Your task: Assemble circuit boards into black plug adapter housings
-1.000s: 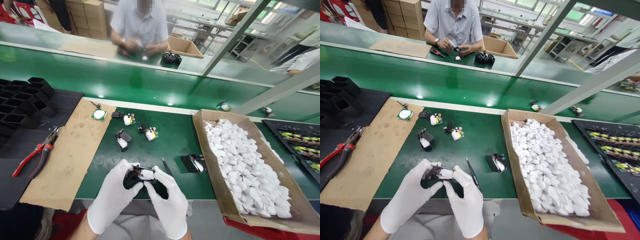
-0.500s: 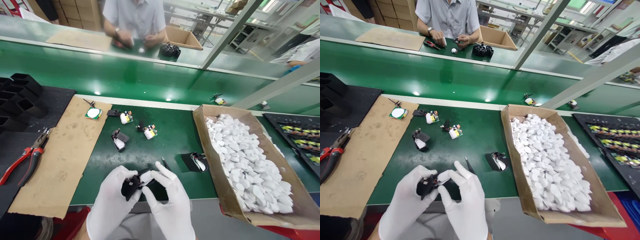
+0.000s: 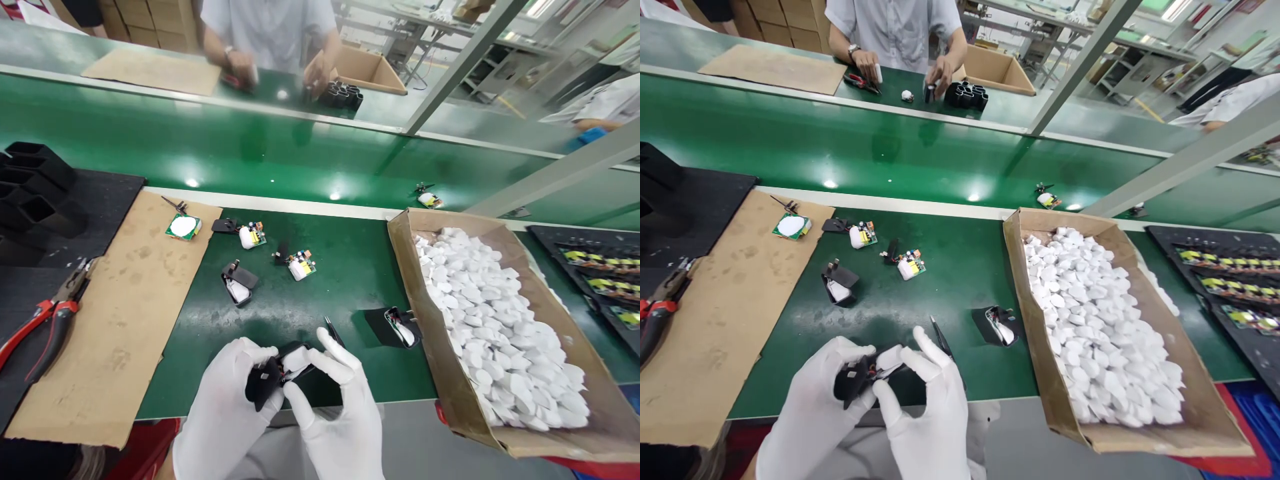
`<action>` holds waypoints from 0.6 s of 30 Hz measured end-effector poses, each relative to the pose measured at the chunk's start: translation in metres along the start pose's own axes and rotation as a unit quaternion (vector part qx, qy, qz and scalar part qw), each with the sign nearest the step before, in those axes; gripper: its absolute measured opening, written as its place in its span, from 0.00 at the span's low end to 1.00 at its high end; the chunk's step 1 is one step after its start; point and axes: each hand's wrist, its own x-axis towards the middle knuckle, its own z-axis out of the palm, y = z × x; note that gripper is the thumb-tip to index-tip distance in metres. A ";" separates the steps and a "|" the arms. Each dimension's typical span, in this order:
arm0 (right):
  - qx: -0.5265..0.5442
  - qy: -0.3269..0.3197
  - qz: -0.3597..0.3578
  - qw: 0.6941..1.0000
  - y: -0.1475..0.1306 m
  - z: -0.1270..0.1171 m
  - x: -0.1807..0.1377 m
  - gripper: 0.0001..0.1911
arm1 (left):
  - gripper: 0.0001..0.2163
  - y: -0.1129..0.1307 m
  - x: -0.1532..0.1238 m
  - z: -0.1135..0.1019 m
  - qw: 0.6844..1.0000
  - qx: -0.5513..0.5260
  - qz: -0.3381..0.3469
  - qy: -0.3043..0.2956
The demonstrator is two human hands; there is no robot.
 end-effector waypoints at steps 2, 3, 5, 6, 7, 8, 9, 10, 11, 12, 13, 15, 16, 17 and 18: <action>-0.029 0.031 0.000 0.999 0.001 0.000 -0.002 0.20 | 0.16 0.001 0.000 0.000 1.000 0.006 0.006 0.003; -0.047 0.040 -0.016 0.998 0.001 0.000 -0.003 0.21 | 0.16 0.001 0.000 0.000 1.000 0.008 0.009 0.004; -0.083 0.039 -0.061 0.994 0.000 0.000 -0.003 0.19 | 0.15 0.002 0.000 0.001 1.000 0.013 0.020 0.009; -0.098 0.033 -0.079 0.992 -0.002 -0.001 -0.002 0.18 | 0.14 0.002 0.000 0.001 0.999 0.018 0.025 0.013; -0.109 0.025 -0.090 0.990 -0.003 -0.002 0.000 0.17 | 0.13 0.002 0.000 0.001 0.999 0.022 0.029 0.017; -0.114 0.018 -0.093 0.989 -0.005 -0.003 0.001 0.17 | 0.11 0.002 -0.001 0.002 0.999 0.027 0.032 0.019; -0.111 0.007 -0.090 0.990 -0.007 -0.004 0.003 0.17 | 0.11 0.002 -0.001 0.002 0.999 0.030 0.033 0.019; -0.100 -0.003 -0.081 0.992 -0.009 -0.004 0.003 0.17 | 0.10 0.002 -0.001 0.002 0.999 0.032 0.034 0.019; -0.084 -0.010 -0.069 0.994 -0.010 -0.005 0.004 0.16 | 0.10 0.002 -0.001 0.002 0.999 0.034 0.034 0.018; -0.070 -0.012 -0.051 0.996 -0.010 -0.006 0.003 0.14 | 0.11 0.002 -0.001 0.002 0.999 0.035 0.033 0.016; -0.059 -0.006 -0.029 0.998 -0.010 -0.007 0.003 0.12 | 0.11 0.002 -0.001 0.002 0.999 0.037 0.034 0.013; -0.064 0.025 0.015 0.998 -0.008 -0.008 0.000 0.14 | 0.13 0.002 -0.002 0.001 0.999 0.041 0.034 0.009; -0.075 0.043 0.026 0.996 -0.007 -0.008 -0.001 0.17 | 0.13 0.002 -0.002 0.001 0.998 0.043 0.034 0.007; -0.087 0.054 0.026 0.994 -0.006 -0.009 -0.001 0.19 | 0.14 0.003 -0.002 0.001 0.998 0.044 0.034 0.006; -0.099 0.059 0.012 0.993 -0.006 -0.009 -0.001 0.19 | 0.13 0.003 -0.002 0.001 0.998 0.045 0.035 0.006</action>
